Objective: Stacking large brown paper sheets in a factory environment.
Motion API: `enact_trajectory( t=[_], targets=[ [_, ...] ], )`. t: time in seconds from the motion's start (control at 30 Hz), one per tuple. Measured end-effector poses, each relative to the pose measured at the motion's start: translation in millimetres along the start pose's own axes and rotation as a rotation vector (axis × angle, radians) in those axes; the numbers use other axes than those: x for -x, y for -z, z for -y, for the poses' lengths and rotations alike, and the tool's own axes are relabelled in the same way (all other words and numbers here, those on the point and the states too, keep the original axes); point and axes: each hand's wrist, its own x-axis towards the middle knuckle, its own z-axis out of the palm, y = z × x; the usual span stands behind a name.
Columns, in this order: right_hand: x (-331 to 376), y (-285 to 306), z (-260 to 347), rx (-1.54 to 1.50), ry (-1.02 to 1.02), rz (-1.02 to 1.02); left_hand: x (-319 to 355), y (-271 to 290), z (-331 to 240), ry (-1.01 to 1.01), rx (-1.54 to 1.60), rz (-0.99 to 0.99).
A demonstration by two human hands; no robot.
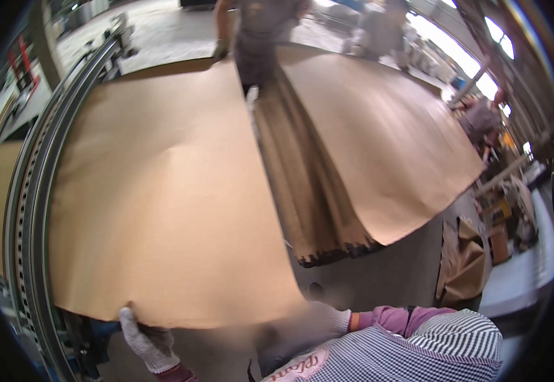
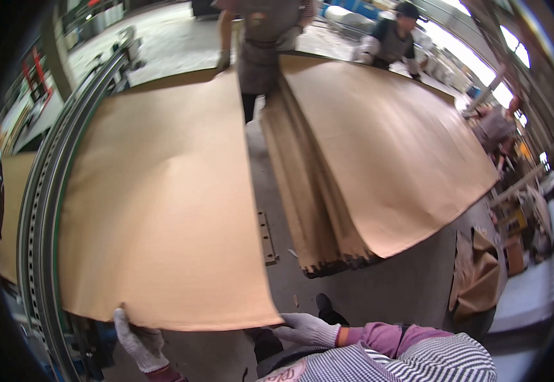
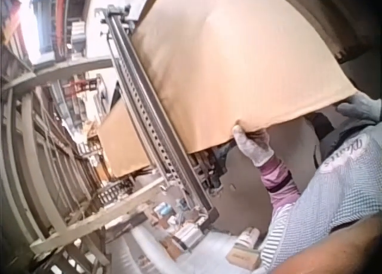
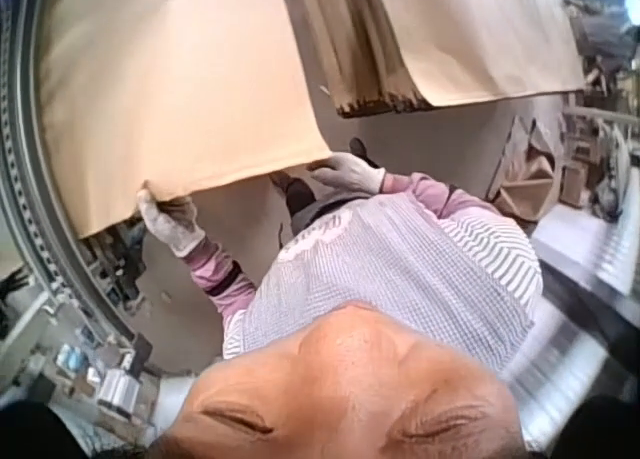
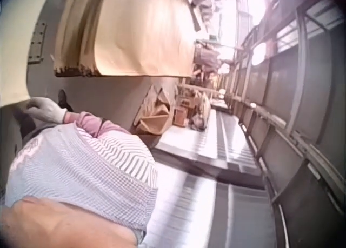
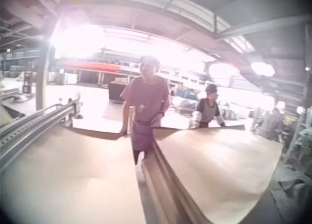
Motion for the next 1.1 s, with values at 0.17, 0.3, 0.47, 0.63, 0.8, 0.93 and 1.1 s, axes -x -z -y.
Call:
enact_trajectory(
  t=[0.17,0.3,0.47,0.63,0.8,0.93,1.1],
  targets=[
    [64.6,85.1,46.9,0.123,0.154,-0.088,65.6,-77.4,35.8,0.171,-0.259,0.279],
    [104.0,185.8,11.2,0.656,0.708,-0.538,82.7,-74.6,36.8,0.202,-0.145,0.414],
    [89.6,271.5,-93.1,1.419,0.226,-0.229,125.6,-147.6,63.8,0.023,-0.173,0.420],
    [90.2,284.1,-113.6,1.253,0.661,-0.148,169.6,-171.7,64.2,0.205,-0.267,0.781],
    [99.9,272.1,-77.6,0.545,0.370,0.166,221.3,-189.2,119.4,0.039,-0.017,0.519],
    [149.1,246.5,-3.3,-0.120,0.523,0.218,290.8,-230.6,158.5,-0.076,-0.152,0.352],
    [171.1,245.1,10.7,-0.267,0.700,0.074,305.9,-208.8,216.3,-0.458,-1.250,0.416]
  ],
)
